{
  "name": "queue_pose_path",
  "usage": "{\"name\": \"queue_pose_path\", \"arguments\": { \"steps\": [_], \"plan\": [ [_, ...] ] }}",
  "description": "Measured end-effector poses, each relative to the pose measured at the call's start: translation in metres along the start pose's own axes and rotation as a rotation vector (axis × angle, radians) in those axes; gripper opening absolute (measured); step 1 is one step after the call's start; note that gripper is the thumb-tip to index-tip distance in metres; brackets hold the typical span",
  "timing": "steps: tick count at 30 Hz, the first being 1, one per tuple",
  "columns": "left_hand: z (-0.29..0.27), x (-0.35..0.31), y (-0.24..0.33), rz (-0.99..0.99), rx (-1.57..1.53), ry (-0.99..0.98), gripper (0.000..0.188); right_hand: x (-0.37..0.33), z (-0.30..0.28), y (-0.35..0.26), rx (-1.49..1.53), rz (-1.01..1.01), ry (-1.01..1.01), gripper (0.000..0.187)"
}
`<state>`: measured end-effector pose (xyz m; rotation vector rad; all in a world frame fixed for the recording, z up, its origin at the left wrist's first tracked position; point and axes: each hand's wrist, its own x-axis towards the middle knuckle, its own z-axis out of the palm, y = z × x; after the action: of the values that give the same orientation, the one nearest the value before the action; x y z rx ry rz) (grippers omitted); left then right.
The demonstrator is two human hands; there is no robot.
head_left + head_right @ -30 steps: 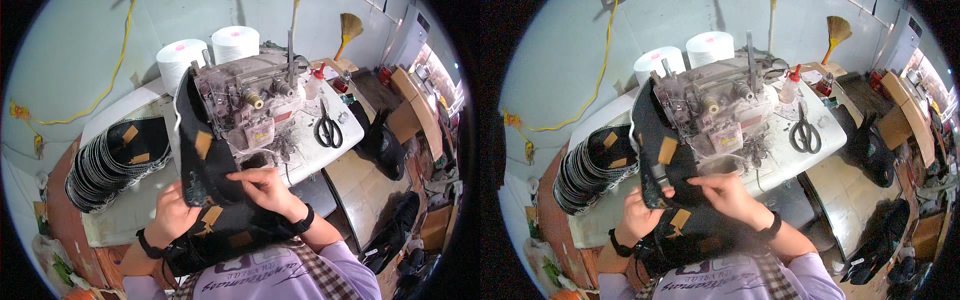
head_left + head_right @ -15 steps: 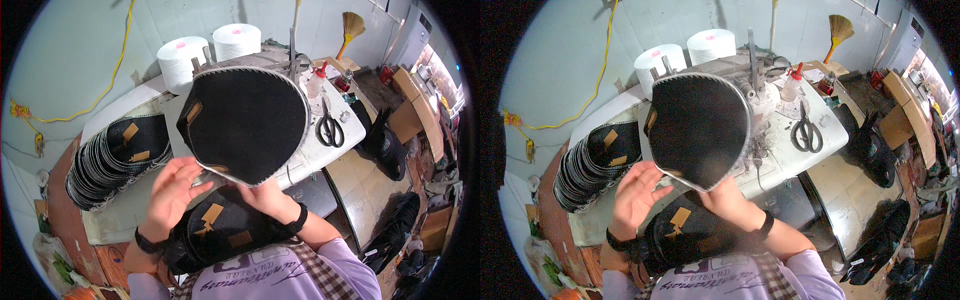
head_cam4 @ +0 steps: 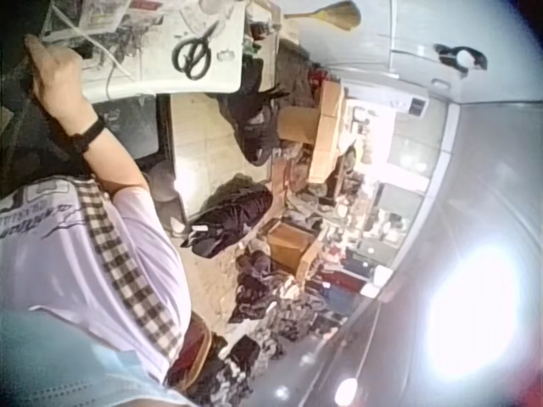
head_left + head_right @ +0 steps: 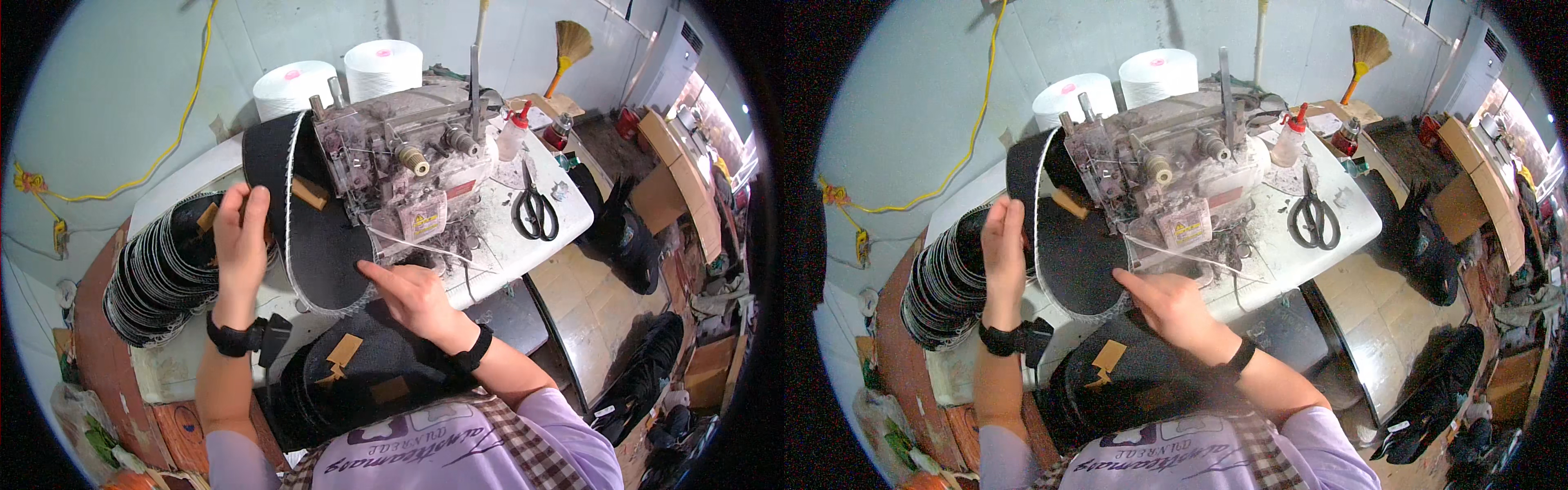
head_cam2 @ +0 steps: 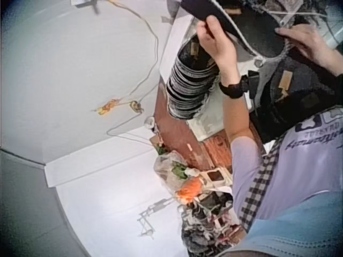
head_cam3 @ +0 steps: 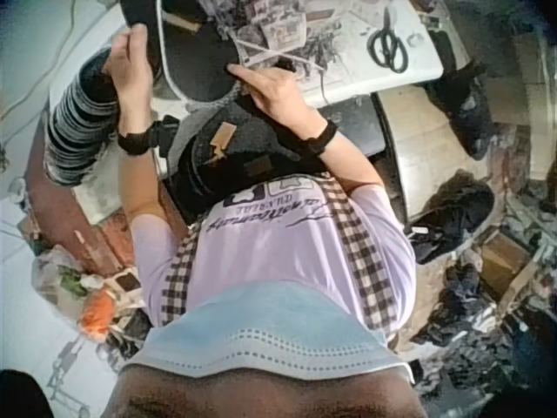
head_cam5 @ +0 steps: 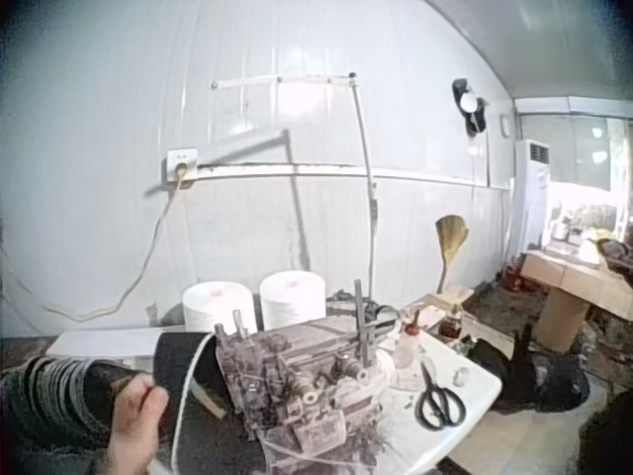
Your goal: Inspecting and preparing shoe upper components at a sewing station.
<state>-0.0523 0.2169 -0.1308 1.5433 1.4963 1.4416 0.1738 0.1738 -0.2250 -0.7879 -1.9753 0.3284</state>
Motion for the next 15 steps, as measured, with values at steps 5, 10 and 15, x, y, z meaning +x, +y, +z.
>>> {"name": "queue_pose_path", "arguments": {
  "steps": [5, 10, 15],
  "plan": [
    [-0.027, 0.003, 0.040, 0.106, -0.048, -0.182, 0.019, 0.016, 0.007, 0.000, -0.127, -0.014, -0.024, 0.041],
    [-0.040, -0.056, 0.060, 0.389, 0.535, -0.378, 0.027, 0.022, -0.005, 0.007, -0.151, -0.030, -0.033, 0.038],
    [-0.004, -0.091, 0.030, 0.620, 0.561, -0.397, 0.020, 0.012, -0.004, 0.011, 0.122, 0.117, 0.126, 0.028]
  ]
}}
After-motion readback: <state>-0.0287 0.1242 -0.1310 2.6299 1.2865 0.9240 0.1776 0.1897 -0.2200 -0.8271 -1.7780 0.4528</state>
